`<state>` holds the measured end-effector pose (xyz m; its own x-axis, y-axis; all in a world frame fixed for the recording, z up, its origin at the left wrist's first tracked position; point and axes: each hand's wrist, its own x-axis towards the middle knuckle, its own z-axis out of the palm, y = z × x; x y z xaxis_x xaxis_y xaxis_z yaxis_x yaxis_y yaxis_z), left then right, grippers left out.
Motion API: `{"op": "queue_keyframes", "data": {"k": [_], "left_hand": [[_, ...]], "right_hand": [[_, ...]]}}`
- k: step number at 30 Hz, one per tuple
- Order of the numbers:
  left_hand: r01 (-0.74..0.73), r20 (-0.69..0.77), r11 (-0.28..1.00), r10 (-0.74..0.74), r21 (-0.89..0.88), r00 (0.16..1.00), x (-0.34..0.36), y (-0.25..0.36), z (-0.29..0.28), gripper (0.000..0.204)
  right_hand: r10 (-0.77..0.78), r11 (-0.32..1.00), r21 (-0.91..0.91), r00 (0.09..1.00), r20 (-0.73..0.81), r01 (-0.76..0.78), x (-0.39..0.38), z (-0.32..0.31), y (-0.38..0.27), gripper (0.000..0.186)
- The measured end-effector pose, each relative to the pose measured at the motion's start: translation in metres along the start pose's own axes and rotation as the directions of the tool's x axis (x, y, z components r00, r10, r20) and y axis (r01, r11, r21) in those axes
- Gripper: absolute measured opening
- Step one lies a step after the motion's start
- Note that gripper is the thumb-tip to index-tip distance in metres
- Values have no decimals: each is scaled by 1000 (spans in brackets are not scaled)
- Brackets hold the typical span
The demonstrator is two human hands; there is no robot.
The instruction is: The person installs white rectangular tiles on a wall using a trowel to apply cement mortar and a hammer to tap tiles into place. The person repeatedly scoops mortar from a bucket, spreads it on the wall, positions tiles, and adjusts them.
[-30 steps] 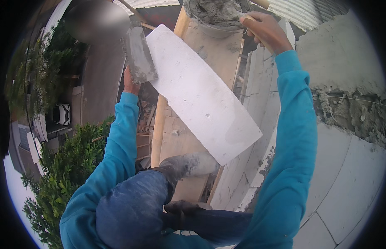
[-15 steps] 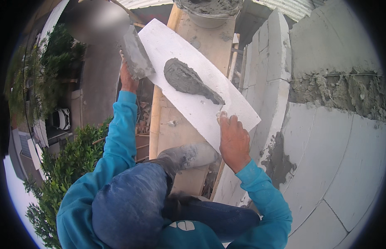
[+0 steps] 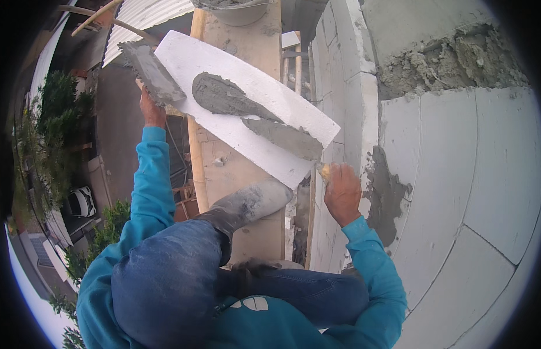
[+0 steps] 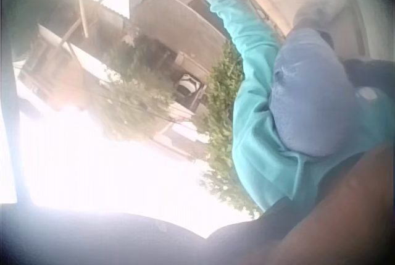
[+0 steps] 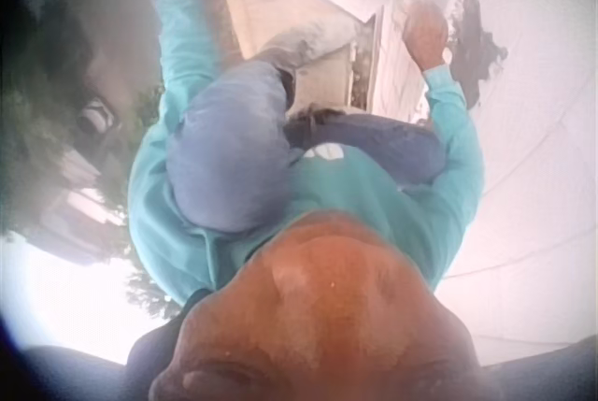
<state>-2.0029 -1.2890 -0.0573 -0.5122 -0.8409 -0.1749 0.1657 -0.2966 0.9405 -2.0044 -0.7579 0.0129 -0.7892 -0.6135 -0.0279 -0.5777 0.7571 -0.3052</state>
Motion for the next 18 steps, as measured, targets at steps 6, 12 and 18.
{"op": "queue_keyframes", "data": {"k": [6,12,18], "left_hand": [[-19,53,998,16,55,998,11,-3,-3,51],[-55,62,995,50,83,997,20,-7,-3,52],[-56,65,995,50,88,997,17,-7,-19,54]], "right_hand": [[127,980,149,992,24,-129,-32,74,22,38],[180,982,67,984,-3,-179,-102,107,59,41],[434,900,-69,900,43,-431,-212,85,78,51]]}}
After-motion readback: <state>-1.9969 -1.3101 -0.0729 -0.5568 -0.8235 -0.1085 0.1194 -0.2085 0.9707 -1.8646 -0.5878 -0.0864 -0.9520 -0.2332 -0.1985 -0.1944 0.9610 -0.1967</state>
